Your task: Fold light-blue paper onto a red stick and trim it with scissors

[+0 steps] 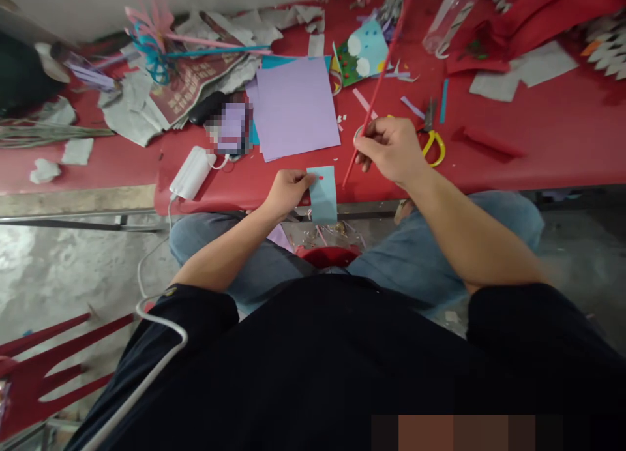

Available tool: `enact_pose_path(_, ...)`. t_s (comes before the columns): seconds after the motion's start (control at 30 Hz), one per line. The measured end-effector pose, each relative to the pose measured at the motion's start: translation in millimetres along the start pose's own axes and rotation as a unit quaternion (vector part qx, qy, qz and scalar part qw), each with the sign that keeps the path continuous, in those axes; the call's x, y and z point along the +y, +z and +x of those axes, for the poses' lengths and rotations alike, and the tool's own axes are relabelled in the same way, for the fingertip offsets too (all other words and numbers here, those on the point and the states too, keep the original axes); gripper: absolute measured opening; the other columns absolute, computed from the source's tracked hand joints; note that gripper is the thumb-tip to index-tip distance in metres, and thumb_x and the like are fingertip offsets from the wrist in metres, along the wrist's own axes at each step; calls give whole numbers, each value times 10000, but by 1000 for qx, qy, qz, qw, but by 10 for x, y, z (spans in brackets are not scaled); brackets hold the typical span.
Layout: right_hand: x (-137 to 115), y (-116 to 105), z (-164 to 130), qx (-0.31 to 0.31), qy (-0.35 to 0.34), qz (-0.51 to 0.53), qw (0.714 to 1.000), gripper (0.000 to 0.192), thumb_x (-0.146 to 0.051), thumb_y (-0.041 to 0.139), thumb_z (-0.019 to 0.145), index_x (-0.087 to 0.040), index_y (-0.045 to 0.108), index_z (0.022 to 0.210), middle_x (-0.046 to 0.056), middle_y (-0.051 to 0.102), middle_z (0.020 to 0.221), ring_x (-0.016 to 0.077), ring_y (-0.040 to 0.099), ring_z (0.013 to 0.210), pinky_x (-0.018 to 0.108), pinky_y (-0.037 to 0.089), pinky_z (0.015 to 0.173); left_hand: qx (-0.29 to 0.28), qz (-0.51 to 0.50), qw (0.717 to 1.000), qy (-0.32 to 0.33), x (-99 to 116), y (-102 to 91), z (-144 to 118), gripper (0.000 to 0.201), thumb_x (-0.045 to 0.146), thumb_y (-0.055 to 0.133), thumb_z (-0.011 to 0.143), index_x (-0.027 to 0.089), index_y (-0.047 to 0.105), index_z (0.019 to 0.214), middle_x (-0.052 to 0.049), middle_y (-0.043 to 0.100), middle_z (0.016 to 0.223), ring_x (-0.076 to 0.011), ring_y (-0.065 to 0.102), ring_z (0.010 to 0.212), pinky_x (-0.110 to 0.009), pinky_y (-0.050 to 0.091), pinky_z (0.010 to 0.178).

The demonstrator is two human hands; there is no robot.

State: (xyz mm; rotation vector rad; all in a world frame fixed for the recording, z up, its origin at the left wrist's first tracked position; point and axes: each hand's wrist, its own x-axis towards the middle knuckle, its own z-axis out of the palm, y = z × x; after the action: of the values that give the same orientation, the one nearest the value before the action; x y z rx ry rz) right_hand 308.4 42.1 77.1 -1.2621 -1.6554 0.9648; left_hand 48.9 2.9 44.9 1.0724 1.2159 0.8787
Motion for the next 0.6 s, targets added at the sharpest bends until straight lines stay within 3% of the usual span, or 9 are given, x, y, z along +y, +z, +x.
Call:
enact_pose_path(0.13, -254, 31, -164, 36, -99, -52, 993, 356, -593, 653, 1036, -250, 752, 1035, 98, 778, 879, 281, 755, 772, 519, 675, 777, -18, 2, 1000, -10, 64, 123, -66, 382, 437, 865, 939, 146, 705, 750, -37, 665, 682, -116, 604, 563, -242, 513, 539)
enact_pose_path(0.27, -310, 88, -240, 30, -156, -116, 980, 304, -513, 637, 1034, -234, 734, 964, 95, 779, 899, 262, 747, 790, 474, 652, 798, -22, -8, 999, 46, 109, 172, -74, 433, 437, 856, 938, 148, 651, 690, -8, 593, 640, -92, 535, 569, -226, 437, 547)
enact_pose_path(0.43, -294, 125, -243, -13, -171, -130, 977, 232, -404, 621, 1038, -222, 734, 949, 66, 768, 874, 225, 713, 753, 418, 591, 758, -27, -20, 998, 58, 84, 145, -40, 357, 408, 828, 952, 151, 679, 754, -10, 588, 689, -98, 530, 605, -238, 439, 596)
enact_pose_path(0.6, -248, 185, -205, -61, -123, -130, 982, 207, -405, 688, 999, -216, 763, 963, 64, 769, 862, 226, 692, 766, 411, 575, 761, -34, -14, 996, 87, 37, 115, -15, 376, 408, 818, 958, 161, 646, 732, 3, 551, 681, -98, 492, 610, -249, 417, 610)
